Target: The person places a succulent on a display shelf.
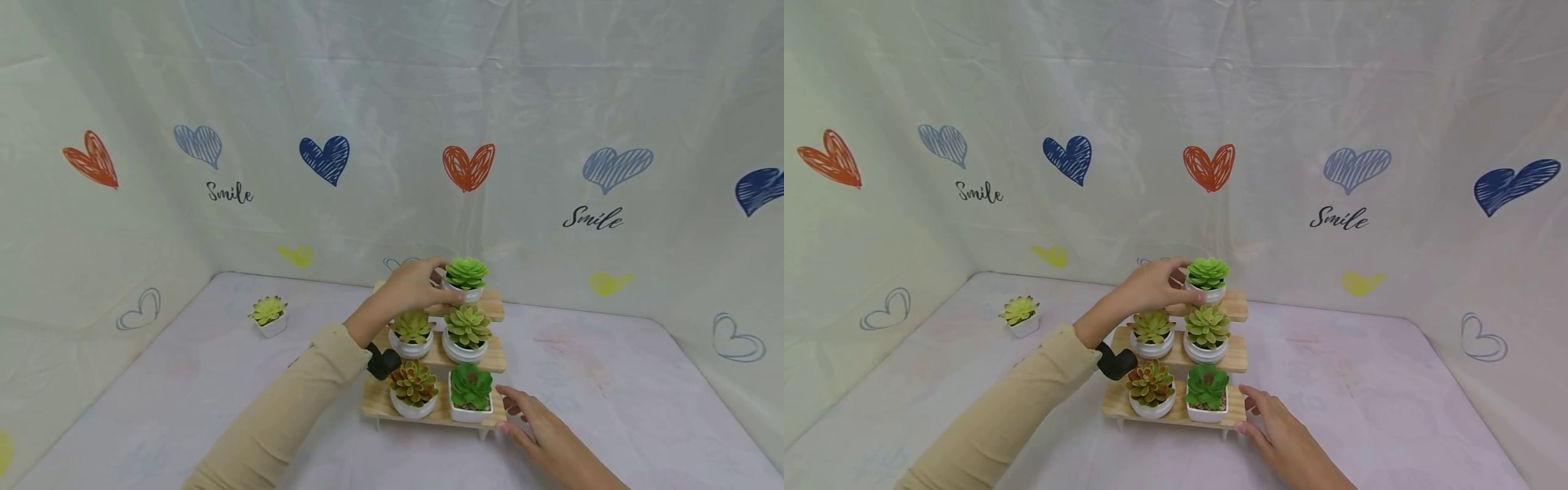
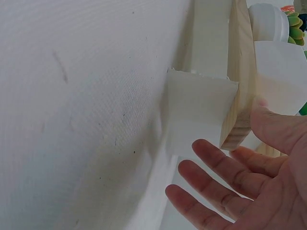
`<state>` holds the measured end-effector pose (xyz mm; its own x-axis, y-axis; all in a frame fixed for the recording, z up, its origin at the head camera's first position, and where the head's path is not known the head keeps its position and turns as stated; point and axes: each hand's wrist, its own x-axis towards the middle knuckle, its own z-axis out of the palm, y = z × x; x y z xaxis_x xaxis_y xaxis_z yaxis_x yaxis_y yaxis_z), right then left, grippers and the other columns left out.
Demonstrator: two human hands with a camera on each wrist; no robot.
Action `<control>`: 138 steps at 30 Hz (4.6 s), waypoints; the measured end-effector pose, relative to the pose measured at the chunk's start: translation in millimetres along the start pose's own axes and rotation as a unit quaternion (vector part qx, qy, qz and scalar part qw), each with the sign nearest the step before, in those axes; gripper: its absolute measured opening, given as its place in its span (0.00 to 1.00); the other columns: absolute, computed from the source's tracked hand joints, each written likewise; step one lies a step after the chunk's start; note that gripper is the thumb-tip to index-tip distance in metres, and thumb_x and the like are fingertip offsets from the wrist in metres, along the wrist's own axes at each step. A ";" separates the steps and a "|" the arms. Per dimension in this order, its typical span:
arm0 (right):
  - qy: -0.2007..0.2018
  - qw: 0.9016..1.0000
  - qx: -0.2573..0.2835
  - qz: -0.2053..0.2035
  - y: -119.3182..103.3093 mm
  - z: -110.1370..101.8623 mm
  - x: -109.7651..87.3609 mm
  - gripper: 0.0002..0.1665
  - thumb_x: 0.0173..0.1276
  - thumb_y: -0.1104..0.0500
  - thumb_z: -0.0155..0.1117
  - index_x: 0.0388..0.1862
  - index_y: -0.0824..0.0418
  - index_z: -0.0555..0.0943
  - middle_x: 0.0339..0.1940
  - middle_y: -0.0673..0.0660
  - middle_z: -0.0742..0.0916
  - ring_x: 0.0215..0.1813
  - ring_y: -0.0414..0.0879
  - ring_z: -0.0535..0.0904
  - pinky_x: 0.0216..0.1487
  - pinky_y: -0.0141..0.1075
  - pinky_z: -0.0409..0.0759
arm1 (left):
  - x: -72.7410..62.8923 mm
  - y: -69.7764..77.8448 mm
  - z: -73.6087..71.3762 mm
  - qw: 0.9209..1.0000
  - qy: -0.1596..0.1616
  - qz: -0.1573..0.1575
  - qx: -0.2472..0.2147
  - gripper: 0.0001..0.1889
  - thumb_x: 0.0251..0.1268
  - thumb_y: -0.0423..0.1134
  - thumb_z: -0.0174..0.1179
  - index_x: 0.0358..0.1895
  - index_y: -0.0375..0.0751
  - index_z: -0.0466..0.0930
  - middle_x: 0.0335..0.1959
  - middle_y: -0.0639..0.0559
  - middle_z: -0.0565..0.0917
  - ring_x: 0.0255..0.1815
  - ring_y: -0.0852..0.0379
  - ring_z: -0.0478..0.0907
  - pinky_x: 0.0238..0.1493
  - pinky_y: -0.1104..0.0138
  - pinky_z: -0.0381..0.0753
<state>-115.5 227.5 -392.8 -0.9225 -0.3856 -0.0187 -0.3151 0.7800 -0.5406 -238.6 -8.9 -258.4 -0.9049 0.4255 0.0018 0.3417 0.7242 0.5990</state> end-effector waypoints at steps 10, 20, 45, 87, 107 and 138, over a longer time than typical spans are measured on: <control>0.003 1.000 0.003 -0.001 0.2 0.6 -0.2 0.36 0.68 0.46 0.54 0.66 0.67 0.62 0.53 0.58 0.78 0.49 0.53 0.76 0.42 0.40 0.78 | -11.3 -6.2 -4.2 0.993 -0.008 0.010 -0.119 0.37 0.60 0.50 0.61 0.70 0.47 0.57 0.62 0.44 0.72 0.60 0.47 0.72 0.54 0.57 0.76; 0.005 1.000 -0.002 -0.005 0.9 1.2 0.1 0.35 0.68 0.46 0.54 0.66 0.67 0.62 0.53 0.58 0.78 0.48 0.53 0.76 0.42 0.39 0.78 | -45.9 -20.2 -3.3 0.974 0.105 0.067 -0.187 0.26 0.63 0.45 0.59 0.64 0.49 0.68 0.63 0.49 0.72 0.64 0.49 0.69 0.62 0.56 0.71; 0.007 1.000 0.008 -0.018 0.5 0.4 0.8 0.35 0.68 0.47 0.54 0.65 0.69 0.62 0.49 0.56 0.77 0.47 0.53 0.76 0.41 0.39 0.78 | -133.2 -142.5 -52.2 0.951 0.236 -0.063 -0.191 0.24 0.67 0.51 0.54 0.62 0.44 0.70 0.61 0.49 0.74 0.57 0.65 0.71 0.49 0.82 0.71; 0.011 1.000 0.012 -0.023 -0.7 1.1 1.4 0.34 0.69 0.48 0.53 0.64 0.70 0.62 0.50 0.57 0.77 0.47 0.53 0.76 0.42 0.39 0.78 | -142.3 -236.8 -48.4 0.943 0.190 -0.216 -0.166 0.43 0.64 0.47 0.56 0.73 0.33 0.41 0.71 0.28 0.50 0.70 0.31 0.51 0.66 0.43 0.58; 0.022 0.999 -0.009 -0.024 -1.1 1.4 0.0 0.33 0.68 0.47 0.54 0.64 0.68 0.63 0.49 0.55 0.77 0.46 0.51 0.77 0.41 0.38 0.78 | -134.0 -249.8 -36.7 0.941 0.153 -0.228 -0.196 0.47 0.60 0.41 0.59 0.73 0.31 0.36 0.69 0.25 0.49 0.68 0.29 0.52 0.65 0.41 0.58; 0.021 1.000 -0.007 -0.022 -1.6 0.2 0.0 0.33 0.69 0.48 0.54 0.64 0.67 0.64 0.49 0.55 0.77 0.46 0.51 0.77 0.41 0.38 0.78 | -125.2 -258.1 -32.5 0.937 0.183 -0.232 -0.187 0.39 0.64 0.42 0.57 0.67 0.22 0.46 0.61 0.24 0.61 0.64 0.31 0.62 0.61 0.48 0.67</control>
<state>-114.9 226.2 -392.1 -0.9166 -0.3978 0.0406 -0.3575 0.7697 -0.5289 -221.7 -266.7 -387.3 -0.9837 -0.1527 -0.0954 -0.1616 0.5157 0.8414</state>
